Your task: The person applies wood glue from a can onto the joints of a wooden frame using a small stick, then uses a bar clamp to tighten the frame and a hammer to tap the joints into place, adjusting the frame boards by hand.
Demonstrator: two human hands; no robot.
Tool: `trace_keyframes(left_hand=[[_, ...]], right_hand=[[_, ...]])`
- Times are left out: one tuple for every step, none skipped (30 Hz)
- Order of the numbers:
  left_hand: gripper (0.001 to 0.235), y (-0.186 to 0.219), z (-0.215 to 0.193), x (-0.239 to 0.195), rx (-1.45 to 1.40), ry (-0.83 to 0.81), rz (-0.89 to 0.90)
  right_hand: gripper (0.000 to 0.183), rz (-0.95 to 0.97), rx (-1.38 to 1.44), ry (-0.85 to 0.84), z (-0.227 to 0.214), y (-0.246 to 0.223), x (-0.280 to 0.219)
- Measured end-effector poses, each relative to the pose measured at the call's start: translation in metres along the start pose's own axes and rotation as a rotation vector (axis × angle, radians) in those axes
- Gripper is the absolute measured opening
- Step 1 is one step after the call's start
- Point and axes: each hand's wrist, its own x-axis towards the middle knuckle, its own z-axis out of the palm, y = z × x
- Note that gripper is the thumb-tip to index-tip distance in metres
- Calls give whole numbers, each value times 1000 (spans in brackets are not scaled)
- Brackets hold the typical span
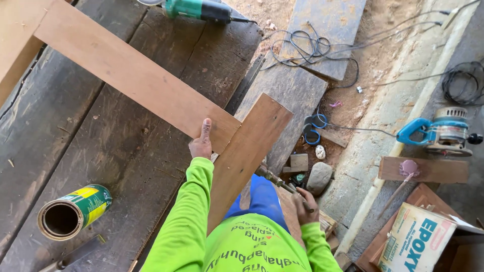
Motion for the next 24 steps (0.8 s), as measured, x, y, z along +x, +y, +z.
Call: trace_keyframes(left_hand=[[90, 4, -1, -3, -11, -10, -26], [90, 8, -2, -5, -22, -19, -51], [90, 9, -2, -5, -17, -23, -45], [89, 11, -2, -4, -66, -25, -15], [88, 13, -1, -4, -123, -20, 13], [88, 13, 0, 0, -126, -17, 15], [90, 8, -4, -3, 25, -29, -82], [92, 2, -7, -5, 176, -42, -179], [92, 4, -5, -3, 174, -44, -173], [91, 6, -3, -1, 108, -41, -134], [90, 8, -3, 0, 41, -34, -97], [90, 5, -3, 2, 36, -31, -91], [90, -2, -6, 2, 7, -43, -57], [90, -8, -8, 2, -23, -55, -23], [90, -12, -17, 1, -26, -52, -27], [87, -15, -25, 0, 54, -107, -30], [84, -17, -34, 0, 135, -161, -31], [84, -20, -56, -17, 131, -157, -33], [77, -23, -79, -34, 304, -167, 153], [70, -27, -102, -50, 475, -176, 340], [70, -48, -124, -63, 481, -188, 336], [66, -68, -146, -76, 586, -186, 318], [63, -88, -166, -87, 684, -181, 301], [63, -98, -170, -94, 683, -189, 299]], right_hand=[[38, 87, 15, 43, 1, -2, 2], [30, 175, 31, 86, 2, -4, 4], [30, 178, 35, 92, 4, 8, 7], [34, 269, -19, 38, 5, 20, 9], [42, 350, -77, -23, 5, 33, 16], [42, 345, -76, -24, 2, 32, 34], [49, 541, 74, -147, -3, 30, 38], [56, 737, 226, -268, -8, 28, 42], [56, 732, 228, -263, -8, 30, 50], [58, 877, 416, -348, -9, 32, 58], [60, 1014, 607, -440, -11, 33, 66], [60, 1006, 608, -441, -9, 31, 68], [58, 1026, 567, -394, -7, 28, 63], [57, 1044, 525, -348, -5, 25, 59], [57, 1043, 519, -352, -3, 19, 50], [51, 927, 377, -166, -1, 13, 41], [46, 800, 239, 15, 2, 7, 33], [46, 797, 237, 11, 7, 6, 30], [39, 627, 141, 143, 13, 4, 23], [34, 453, 45, 271, 20, 2, 16], [34, 465, 41, 274, 23, -3, 16], [29, 487, 74, 305, 26, -8, 17], [26, 501, 105, 337, 29, -12, 21], [26, 505, 99, 340, 28, -11, 23]])
